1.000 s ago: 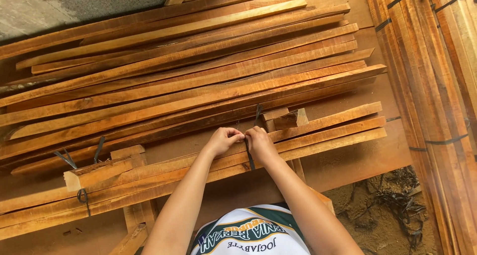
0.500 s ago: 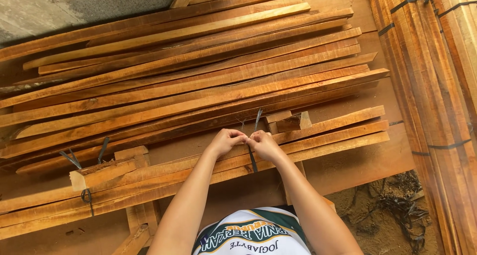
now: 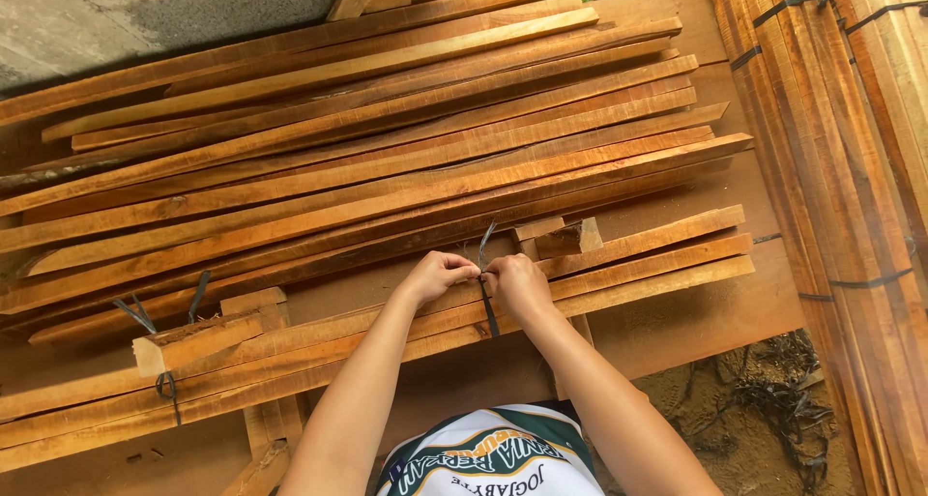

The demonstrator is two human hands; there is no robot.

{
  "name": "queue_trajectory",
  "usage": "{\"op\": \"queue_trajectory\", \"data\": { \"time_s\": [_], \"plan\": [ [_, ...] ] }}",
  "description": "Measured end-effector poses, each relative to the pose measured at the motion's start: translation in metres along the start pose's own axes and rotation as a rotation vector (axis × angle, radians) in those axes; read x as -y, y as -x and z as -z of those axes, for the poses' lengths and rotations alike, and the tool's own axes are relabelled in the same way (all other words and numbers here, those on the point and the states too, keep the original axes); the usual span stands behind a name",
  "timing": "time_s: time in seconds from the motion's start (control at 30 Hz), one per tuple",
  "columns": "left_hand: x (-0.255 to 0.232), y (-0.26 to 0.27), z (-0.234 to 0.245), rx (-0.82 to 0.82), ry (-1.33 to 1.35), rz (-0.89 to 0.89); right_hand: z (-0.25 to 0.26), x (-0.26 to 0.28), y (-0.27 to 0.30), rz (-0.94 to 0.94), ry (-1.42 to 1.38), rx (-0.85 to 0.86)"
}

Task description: Bundling and tying together thin strips of wood using plastic ties on a wooden rack.

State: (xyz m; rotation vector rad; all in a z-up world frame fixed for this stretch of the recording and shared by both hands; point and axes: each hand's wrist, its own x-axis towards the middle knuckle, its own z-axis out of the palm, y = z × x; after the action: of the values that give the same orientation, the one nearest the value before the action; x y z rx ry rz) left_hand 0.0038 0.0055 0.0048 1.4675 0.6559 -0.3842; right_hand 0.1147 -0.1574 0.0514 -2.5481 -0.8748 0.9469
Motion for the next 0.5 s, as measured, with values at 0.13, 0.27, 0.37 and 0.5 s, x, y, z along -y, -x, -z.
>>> {"op": "queue_trajectory", "data": {
  "time_s": [0.13, 0.27, 0.37, 0.5],
  "plan": [
    [0.01, -0.013, 0.004, 0.054, 0.001, 0.003, -0.002, -0.001, 0.007, 0.02, 0.038, -0.013],
    [0.013, -0.011, 0.019, 0.079, -0.029, 0.016, -0.002, -0.007, 0.021, -0.034, -0.006, -0.065],
    [0.018, -0.017, 0.024, 0.041, -0.159, -0.023, -0.002, -0.009, 0.041, -0.033, -0.045, -0.135],
    [0.027, -0.018, 0.022, 0.008, -0.259, -0.077, -0.008, -0.013, 0.052, -0.006, -0.044, -0.189]
  ]
}}
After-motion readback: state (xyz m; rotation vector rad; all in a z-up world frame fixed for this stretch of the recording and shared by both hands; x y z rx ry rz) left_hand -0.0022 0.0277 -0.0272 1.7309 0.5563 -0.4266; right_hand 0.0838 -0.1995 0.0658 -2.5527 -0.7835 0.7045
